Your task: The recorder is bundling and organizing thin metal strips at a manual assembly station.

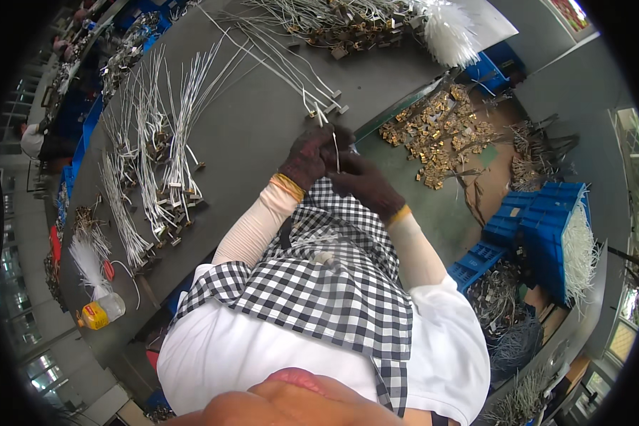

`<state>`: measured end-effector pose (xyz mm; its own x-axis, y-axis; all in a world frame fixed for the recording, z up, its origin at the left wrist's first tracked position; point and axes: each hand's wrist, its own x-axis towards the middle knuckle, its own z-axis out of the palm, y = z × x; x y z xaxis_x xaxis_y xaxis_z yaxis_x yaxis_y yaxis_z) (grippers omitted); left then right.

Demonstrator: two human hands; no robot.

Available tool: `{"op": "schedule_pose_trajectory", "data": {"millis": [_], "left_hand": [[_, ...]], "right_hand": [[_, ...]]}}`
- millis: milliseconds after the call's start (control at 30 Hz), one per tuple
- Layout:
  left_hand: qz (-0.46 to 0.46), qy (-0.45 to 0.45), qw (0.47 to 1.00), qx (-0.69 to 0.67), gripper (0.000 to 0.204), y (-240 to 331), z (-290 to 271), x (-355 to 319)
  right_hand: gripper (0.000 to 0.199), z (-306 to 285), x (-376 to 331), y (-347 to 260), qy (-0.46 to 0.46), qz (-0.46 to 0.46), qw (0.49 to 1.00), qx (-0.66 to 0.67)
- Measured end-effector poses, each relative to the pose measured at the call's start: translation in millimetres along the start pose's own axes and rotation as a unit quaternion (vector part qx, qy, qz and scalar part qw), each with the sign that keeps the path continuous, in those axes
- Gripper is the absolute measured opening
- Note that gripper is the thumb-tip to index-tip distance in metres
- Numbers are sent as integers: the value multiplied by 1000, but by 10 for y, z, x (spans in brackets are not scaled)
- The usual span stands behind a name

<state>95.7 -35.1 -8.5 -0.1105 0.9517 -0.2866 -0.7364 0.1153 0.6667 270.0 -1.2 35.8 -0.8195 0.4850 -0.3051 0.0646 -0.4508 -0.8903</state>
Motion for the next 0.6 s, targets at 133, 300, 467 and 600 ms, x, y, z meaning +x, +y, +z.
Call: {"op": "schedule_pose_trajectory", "data": {"millis": [133, 300, 467, 600], "left_hand": [[93, 23, 990, 101, 25, 218, -115, -65], [79, 77, 992, -55, 22, 550, -281, 85], [92, 83, 992, -19, 26, 613, -253, 90], [104, 112, 988, -14, 26, 576, -145, 35]], "right_hand": [[35, 74, 180, -2, -14, -14, 999, -34], [33, 75, 187, 101, 5, -24, 996, -90], [33, -18, 181, 152, -20, -50, 993, -107], [33, -15, 232, 119, -14, -25, 995, -99]]}}
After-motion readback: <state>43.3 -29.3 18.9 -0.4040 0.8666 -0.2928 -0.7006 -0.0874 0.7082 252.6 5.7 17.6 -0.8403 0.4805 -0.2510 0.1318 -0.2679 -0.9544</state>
